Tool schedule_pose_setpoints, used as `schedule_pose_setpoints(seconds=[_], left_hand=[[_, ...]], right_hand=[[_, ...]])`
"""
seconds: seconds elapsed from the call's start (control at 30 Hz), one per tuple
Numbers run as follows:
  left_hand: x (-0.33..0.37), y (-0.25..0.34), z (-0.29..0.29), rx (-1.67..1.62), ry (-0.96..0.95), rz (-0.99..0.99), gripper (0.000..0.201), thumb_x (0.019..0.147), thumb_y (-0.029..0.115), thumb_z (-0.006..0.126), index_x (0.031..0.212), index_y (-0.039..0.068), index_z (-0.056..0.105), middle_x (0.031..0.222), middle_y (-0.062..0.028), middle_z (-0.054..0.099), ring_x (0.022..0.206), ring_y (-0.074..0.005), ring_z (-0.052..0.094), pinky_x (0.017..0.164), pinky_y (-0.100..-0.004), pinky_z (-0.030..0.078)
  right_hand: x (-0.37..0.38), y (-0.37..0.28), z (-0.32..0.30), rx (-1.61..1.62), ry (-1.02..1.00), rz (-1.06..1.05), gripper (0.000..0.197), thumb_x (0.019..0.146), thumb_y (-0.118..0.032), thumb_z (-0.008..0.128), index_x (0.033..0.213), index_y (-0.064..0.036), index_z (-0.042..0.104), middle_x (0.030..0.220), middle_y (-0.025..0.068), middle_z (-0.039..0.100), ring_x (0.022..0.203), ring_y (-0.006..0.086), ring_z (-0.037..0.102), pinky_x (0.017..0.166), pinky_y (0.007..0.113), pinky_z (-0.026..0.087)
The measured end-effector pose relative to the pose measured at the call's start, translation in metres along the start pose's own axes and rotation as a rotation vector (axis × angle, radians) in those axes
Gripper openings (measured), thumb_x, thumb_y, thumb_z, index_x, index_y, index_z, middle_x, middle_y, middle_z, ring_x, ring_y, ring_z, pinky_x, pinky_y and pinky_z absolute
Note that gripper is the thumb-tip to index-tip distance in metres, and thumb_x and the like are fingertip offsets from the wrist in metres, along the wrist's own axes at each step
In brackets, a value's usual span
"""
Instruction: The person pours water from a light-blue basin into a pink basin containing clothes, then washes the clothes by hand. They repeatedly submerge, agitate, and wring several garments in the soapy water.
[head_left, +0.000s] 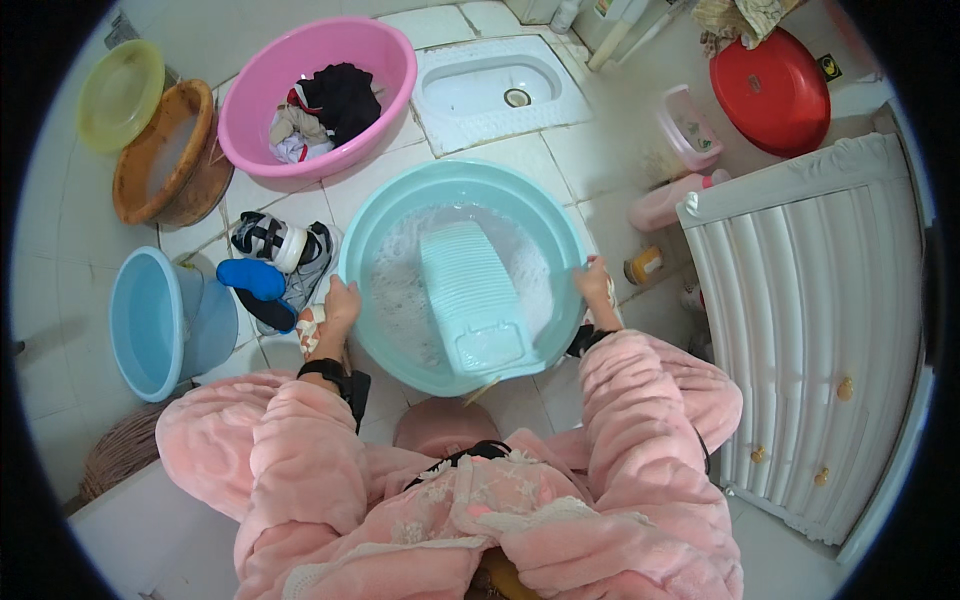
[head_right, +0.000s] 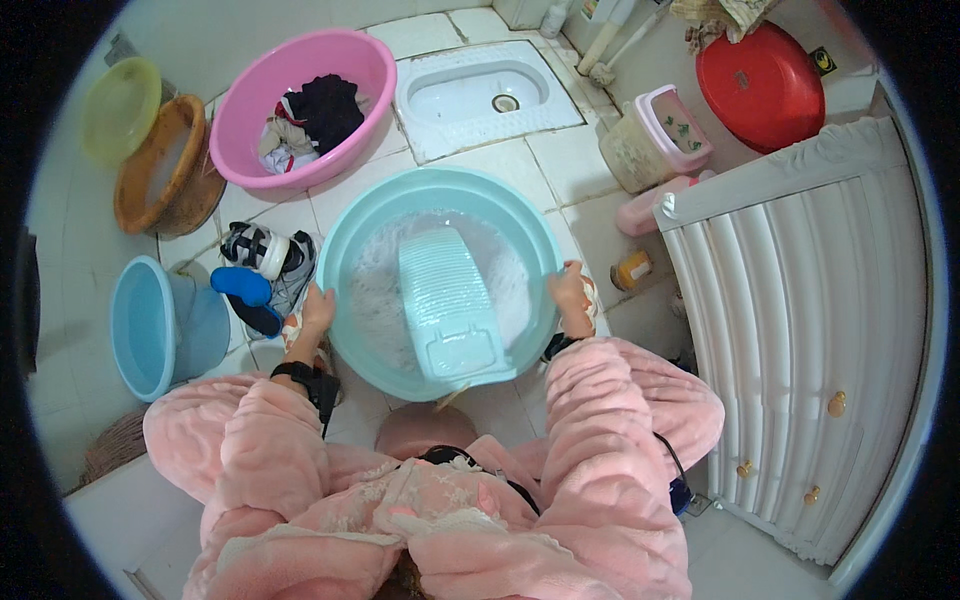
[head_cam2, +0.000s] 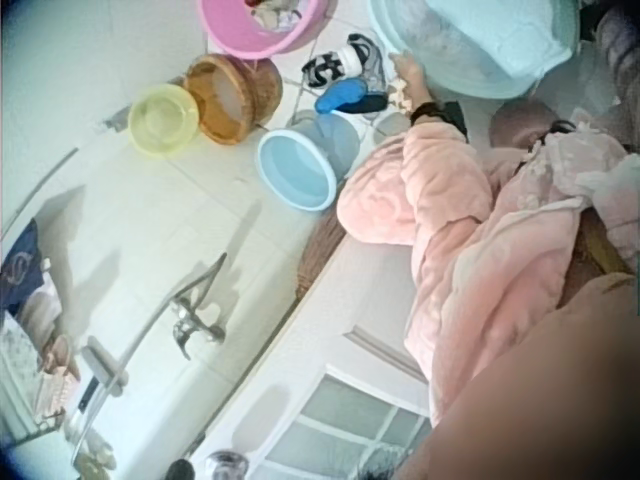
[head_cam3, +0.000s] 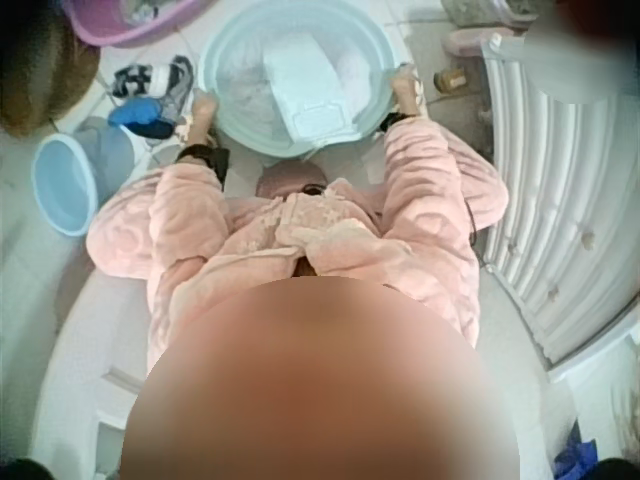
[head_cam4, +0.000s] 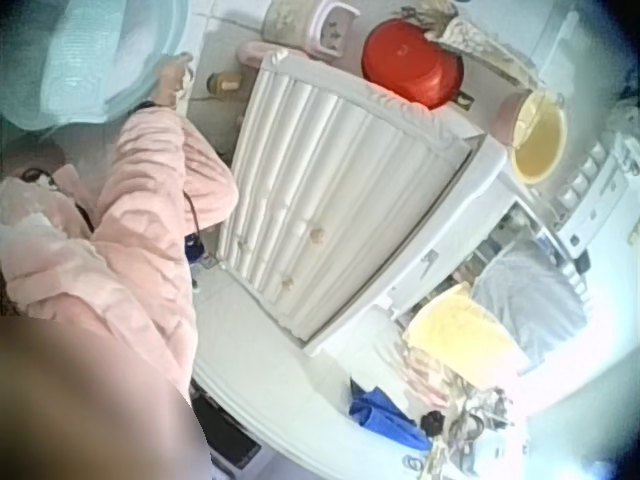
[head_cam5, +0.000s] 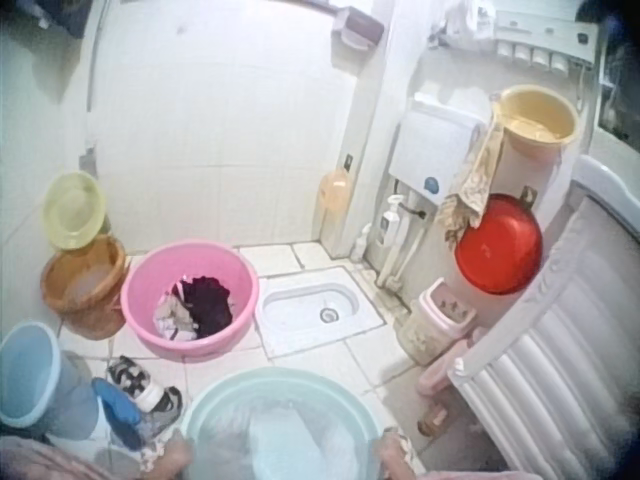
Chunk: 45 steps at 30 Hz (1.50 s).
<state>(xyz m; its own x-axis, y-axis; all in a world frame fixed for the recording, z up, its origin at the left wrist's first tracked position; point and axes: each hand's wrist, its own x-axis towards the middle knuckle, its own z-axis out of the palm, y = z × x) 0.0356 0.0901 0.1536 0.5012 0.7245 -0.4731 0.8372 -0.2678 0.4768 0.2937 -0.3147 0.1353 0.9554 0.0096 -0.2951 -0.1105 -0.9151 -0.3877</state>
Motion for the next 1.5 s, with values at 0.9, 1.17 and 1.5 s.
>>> schedule_pose_setpoints(seconds=[0.9,1.17,1.5], left_hand=[[0.13,0.213,-0.093,0.002,-0.506,0.716,0.038,0.084,0.029,0.061,0.111,0.002,0.056,0.072,-0.0065,0.057,0.065,-0.0153,0.055,0.063,-0.0304,0.047],[0.132,0.127,-0.216,-0.086,-0.709,0.375,0.031,0.085,0.026,0.059,0.106,0.003,0.059,0.086,-0.0084,0.061,0.07,-0.0118,0.059,0.063,-0.0244,0.048],[0.147,0.116,-0.183,-0.616,-0.711,0.133,0.028,0.088,0.024,0.057,0.111,0.007,0.058,0.087,-0.002,0.057,0.07,-0.0072,0.055,0.064,-0.0201,0.047]], right_hand=[[0.237,-0.281,-0.132,0.899,0.593,-0.133,0.027,0.065,-0.007,0.061,0.085,0.0096,0.062,0.083,0.0171,0.065,0.074,0.0259,0.062,0.068,0.039,0.05],[0.306,-0.341,-0.157,0.32,0.857,-0.181,0.029,0.064,-0.014,0.066,0.08,0.0093,0.059,0.076,0.0186,0.063,0.062,0.0273,0.062,0.056,0.04,0.048],[0.345,-0.43,-0.144,-0.108,0.734,-0.297,0.054,0.065,-0.022,0.067,0.104,0.0098,0.048,0.096,0.0264,0.062,0.094,0.0398,0.061,0.085,0.041,0.047]])
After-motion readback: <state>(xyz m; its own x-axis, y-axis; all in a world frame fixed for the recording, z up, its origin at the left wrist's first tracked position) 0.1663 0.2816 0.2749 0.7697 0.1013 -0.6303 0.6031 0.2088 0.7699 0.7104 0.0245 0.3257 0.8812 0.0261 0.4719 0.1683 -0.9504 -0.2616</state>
